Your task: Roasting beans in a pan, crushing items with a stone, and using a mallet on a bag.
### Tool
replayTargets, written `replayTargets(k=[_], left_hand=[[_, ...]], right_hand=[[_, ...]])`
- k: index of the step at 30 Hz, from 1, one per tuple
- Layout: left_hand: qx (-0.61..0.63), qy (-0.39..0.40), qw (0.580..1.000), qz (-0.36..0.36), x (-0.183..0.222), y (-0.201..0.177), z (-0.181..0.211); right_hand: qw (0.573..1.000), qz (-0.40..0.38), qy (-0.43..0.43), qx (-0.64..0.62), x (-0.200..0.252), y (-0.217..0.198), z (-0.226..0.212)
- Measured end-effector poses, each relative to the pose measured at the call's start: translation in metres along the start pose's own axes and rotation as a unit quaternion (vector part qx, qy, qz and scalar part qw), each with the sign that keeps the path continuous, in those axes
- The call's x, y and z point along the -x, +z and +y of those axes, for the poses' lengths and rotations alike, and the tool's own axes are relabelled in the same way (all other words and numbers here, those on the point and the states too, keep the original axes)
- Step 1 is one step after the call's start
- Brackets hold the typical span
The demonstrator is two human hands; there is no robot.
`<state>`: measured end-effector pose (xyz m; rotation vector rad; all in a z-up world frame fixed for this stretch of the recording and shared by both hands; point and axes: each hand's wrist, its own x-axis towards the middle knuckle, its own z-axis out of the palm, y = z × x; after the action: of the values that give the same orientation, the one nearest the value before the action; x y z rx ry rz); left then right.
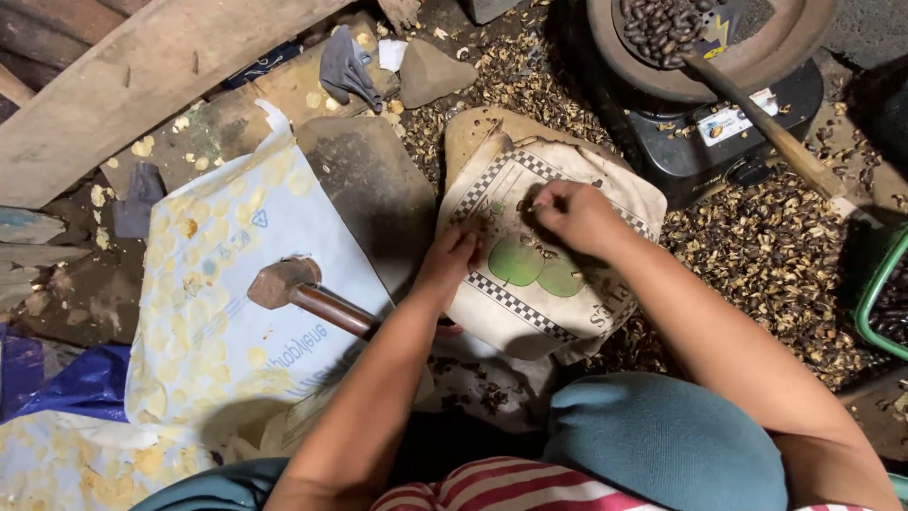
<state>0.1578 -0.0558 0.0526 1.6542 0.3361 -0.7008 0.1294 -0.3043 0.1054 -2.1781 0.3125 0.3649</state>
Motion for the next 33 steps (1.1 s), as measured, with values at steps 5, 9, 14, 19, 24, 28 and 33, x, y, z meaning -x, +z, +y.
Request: replayTargets(k=[5, 9, 14, 19, 24, 28, 33], left_hand=[[-0.131, 0.096, 0.987, 0.014, 0.018, 0.001, 0.008], [0.03, 0.13, 0.981, -0.143, -0.025, 0.008, -0.068], [-0.186, 0.212, 0.959, -0.01, 0.003, 0.022, -0.044], [0.201, -0.021, 0.976, -0.08, 0.041, 0.024, 0.004], [0.394, -0.224, 0.889, -0.068, 0.002, -0.007, -0.048], [0.464, -0.202, 0.862, -0.002, 0.03, -0.003, 0.005], [0.464, -0.187, 0.85, -0.163, 0.016, 0.009, -0.019]], right_hand=[[0.991, 0.013, -0.01, 0.13, 0.001, -0.025, -0.001], [0.994, 0.021, 0.028, 0.099, 0.0, -0.002, 0.038], [0.998, -0.025, 0.029, 0.042, 0.033, 0.003, 0.0], [0.998, -0.056, 0.003, -0.031, 0.054, 0.004, -0.035], [0.975, -0.126, -0.168, 0.079, 0.063, 0.025, -0.031], [0.942, -0.137, -0.237, 0.195, 0.045, 0.063, 0.014], [0.953, -0.036, -0.299, -0.029, 0.048, 0.036, -0.031]])
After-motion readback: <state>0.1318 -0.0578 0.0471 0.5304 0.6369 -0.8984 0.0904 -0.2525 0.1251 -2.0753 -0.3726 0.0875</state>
